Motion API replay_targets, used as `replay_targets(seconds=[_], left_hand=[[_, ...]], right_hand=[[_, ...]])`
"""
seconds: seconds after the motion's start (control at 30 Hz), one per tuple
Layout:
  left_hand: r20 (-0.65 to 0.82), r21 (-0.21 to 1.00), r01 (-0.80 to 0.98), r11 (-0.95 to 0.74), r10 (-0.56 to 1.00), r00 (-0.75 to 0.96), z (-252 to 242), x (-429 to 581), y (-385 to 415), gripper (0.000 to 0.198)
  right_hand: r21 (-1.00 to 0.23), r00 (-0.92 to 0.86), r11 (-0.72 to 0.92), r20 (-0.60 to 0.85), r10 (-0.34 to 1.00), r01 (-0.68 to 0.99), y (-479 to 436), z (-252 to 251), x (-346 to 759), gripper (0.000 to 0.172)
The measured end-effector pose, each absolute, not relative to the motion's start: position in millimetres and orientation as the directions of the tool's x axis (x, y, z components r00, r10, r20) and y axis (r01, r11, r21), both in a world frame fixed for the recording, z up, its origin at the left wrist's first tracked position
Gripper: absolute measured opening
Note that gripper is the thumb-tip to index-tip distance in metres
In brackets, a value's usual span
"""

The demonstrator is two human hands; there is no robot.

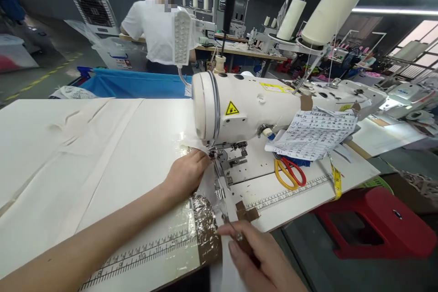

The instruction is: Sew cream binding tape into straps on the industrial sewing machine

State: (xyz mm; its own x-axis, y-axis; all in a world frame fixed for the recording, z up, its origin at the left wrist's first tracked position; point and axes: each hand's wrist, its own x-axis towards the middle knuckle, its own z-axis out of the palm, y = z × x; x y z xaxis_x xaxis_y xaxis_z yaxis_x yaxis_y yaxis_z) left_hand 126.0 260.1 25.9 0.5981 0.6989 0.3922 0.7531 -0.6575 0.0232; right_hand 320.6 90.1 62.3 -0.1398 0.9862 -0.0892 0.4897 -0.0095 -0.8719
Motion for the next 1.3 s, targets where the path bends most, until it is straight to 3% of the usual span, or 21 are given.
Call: replay_targets(seconds=[0.17,0.5,0.7,0.83,1.3], left_hand=[[0.459,0.35,0.656,-0.669,0.733,0.503,18.7,114.9,268.1,0.033],[0.412,0.504,0.58,-0.64,0.768,0.49,24.1,110.7,273.8,0.035],[0.38,0.608,0.538,-0.584,0.809,0.448,23.2,111.8,276.4,0.033],[0.36,0.617,0.554,-0.56,0.826,0.434,24.0,111.9,276.6,0.033],[0.324,0.64,0.575,-0.51,0.857,0.401,23.1,110.8,278.1,0.032]], right_hand=[[-0.793,-0.147,0.142,0.067,0.987,0.593,113.1,50.4,327.5,0.031],[-0.539,-0.096,0.314,0.394,0.914,0.782,158.3,24.4,307.2,0.032],[-0.43,-0.133,0.282,0.344,0.929,0.857,169.2,26.2,299.1,0.028],[-0.4,-0.133,0.247,0.293,0.947,0.882,169.5,27.7,297.8,0.025],[-0.446,-0.12,0.257,0.313,0.942,0.857,167.3,25.2,300.0,0.022]])
